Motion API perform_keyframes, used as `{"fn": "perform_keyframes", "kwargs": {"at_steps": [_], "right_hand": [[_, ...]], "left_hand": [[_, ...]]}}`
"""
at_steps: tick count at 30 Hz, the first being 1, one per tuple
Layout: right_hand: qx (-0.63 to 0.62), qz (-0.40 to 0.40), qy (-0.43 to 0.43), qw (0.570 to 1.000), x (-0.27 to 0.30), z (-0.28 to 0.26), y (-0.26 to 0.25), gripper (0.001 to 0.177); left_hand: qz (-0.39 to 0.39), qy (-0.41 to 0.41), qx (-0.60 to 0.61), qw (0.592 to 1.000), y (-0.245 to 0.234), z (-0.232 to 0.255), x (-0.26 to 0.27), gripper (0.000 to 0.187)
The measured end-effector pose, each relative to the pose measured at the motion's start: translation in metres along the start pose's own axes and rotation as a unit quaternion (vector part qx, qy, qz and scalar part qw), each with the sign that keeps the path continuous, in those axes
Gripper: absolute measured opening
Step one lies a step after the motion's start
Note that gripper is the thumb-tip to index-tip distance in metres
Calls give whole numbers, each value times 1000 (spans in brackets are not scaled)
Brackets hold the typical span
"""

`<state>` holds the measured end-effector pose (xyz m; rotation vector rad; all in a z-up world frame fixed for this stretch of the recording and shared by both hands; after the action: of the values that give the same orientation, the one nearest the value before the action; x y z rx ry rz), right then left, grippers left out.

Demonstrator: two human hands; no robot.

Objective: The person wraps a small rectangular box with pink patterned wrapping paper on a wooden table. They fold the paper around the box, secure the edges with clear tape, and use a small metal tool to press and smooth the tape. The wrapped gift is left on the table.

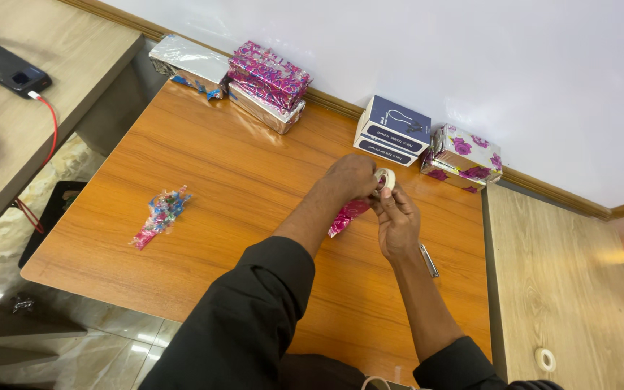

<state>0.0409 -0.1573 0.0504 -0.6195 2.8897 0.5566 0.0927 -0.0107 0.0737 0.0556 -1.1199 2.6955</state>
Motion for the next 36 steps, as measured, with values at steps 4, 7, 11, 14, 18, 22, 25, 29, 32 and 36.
{"fn": "perform_keyframes", "kwargs": {"at_steps": [4,7,11,14,18,22,25,29,32,36], "right_hand": [[32,0,32,999,-1,6,1,26],[32,-6,39,999,-2,11,-4,25],[32,-6,72,997,1,19,-11,27],[53,-21,80,995,-1,20,-9,32],[107,-23,67,992,0,20,-6,36],[159,-15,46,986,3,26,2,38],[189,-16,37,981,5,27,4,40],[210,-9,30,977,2,23,6,43],[231,-5,40,972,3,23,10,45],[230,-6,46,972,3,21,7,47]], "left_hand": [[34,-15,23,999,0,-4,3,32],[37,-19,21,999,-3,-4,5,35],[39,1,64,997,-5,-2,10,39],[13,-25,73,997,-11,4,12,46],[-8,-36,50,998,-13,16,13,53],[-2,-52,74,996,-20,13,18,52],[6,-61,71,996,-21,11,17,49],[17,-68,72,995,-21,13,11,44],[24,-47,64,997,-21,8,10,35],[37,-35,64,997,-23,6,5,37]]}}
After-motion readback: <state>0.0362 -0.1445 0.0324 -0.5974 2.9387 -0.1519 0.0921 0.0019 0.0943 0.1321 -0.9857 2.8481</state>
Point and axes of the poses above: each hand's wrist, its own x-axis away from the middle knuckle, its own y-axis out of the palm, z = x × y, the point moved 3 cm from there along -x, towards the middle knuckle, and after that the axes turned 6 degrees about -z, right-handed, at the moved point
